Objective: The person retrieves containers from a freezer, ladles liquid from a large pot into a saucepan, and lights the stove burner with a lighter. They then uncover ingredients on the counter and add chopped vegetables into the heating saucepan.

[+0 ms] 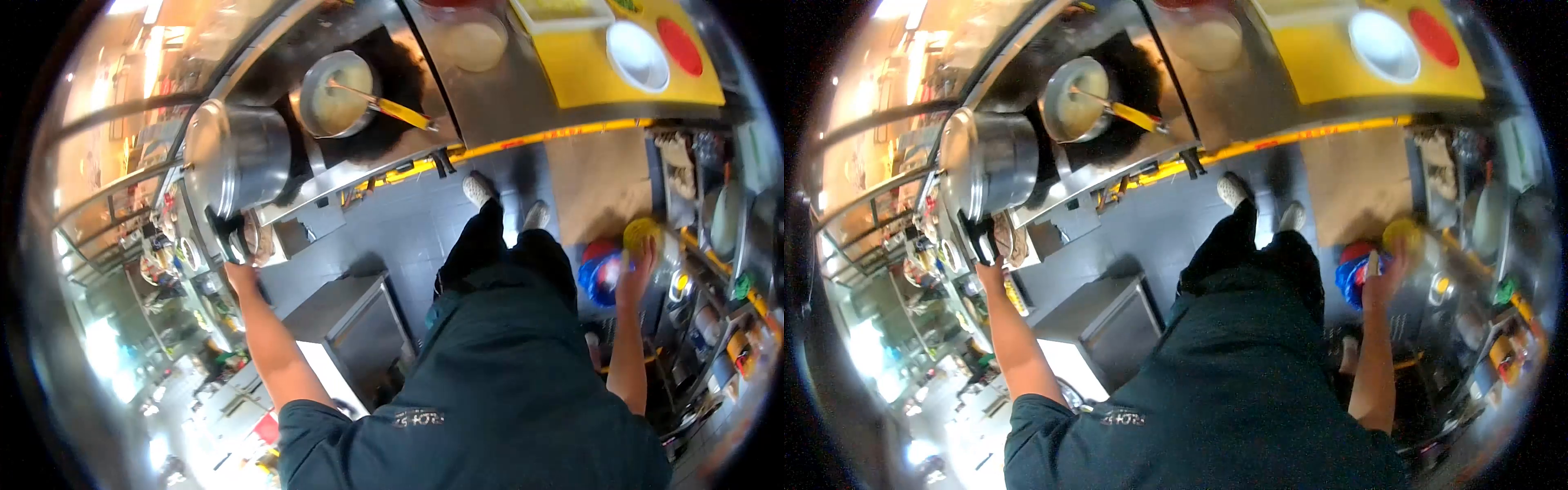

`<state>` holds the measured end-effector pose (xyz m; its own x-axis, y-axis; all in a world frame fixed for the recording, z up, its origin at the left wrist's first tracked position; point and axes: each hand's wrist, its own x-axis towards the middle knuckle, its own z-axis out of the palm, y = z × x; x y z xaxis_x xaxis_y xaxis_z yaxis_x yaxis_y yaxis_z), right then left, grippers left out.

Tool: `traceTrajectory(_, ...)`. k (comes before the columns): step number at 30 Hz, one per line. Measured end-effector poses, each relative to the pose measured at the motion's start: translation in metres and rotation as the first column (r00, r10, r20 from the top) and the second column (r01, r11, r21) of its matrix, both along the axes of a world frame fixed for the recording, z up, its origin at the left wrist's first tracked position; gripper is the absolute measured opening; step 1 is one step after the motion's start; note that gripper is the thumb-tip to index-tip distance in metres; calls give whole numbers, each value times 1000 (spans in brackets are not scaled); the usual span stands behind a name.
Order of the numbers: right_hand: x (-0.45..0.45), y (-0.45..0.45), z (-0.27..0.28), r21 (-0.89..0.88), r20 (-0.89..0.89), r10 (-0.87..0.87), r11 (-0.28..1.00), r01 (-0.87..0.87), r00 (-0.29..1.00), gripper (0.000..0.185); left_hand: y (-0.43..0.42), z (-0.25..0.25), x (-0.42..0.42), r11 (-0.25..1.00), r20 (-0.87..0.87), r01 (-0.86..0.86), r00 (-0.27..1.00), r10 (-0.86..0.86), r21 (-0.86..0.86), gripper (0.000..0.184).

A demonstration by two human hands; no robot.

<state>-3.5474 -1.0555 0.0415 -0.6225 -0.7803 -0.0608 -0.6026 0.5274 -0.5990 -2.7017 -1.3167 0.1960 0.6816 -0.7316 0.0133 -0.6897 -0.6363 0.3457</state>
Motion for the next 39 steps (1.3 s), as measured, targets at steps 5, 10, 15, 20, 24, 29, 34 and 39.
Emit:
traceTrajectory(5, 26, 183, -88, 509, 403, -341, 855, 102, 849, 61, -17, 8, -2, 964, -64, -146, 984, 164, 223, 28)
traceTrajectory(10, 41, 336, -140, 970, 240, -970, 242, 37, 50, 67, -19, 14, 5, 929, -96, -227, 960, 265, 292, 27)
traceTrajectory(15, 49, 355, -147, 930, 348, -932, 328, -167, 106, 85, -22, 18, -6, 896, -53, -290, 944, 325, 338, 22)
traceTrajectory(20, 51, 406, -179, 918, 336, -942, 333, -217, -25, 93, -27, 16, -16, 878, -39, -356, 921, 388, 321, 19)
traceTrajectory(24, 56, 366, -169, 971, 184, -971, 203, -123, -153, 91, -24, 14, -20, 886, -36, -333, 931, 363, 323, 18)
traceTrajectory(29, 59, 381, -168, 990, 45, -998, 50, -135, -41, 85, -24, 18, -13, 864, -2, -321, 937, 349, 388, 23)
traceTrajectory(34, 64, 377, -169, 989, -123, -988, -130, -70, 94, 80, -27, 19, -12, 846, 67, -345, 935, 349, 406, 23)
traceTrajectory(39, 58, 421, -184, 983, -4, -1000, -2, -183, -15, 77, -27, 20, -3, 847, 7, -364, 920, 392, 389, 26)
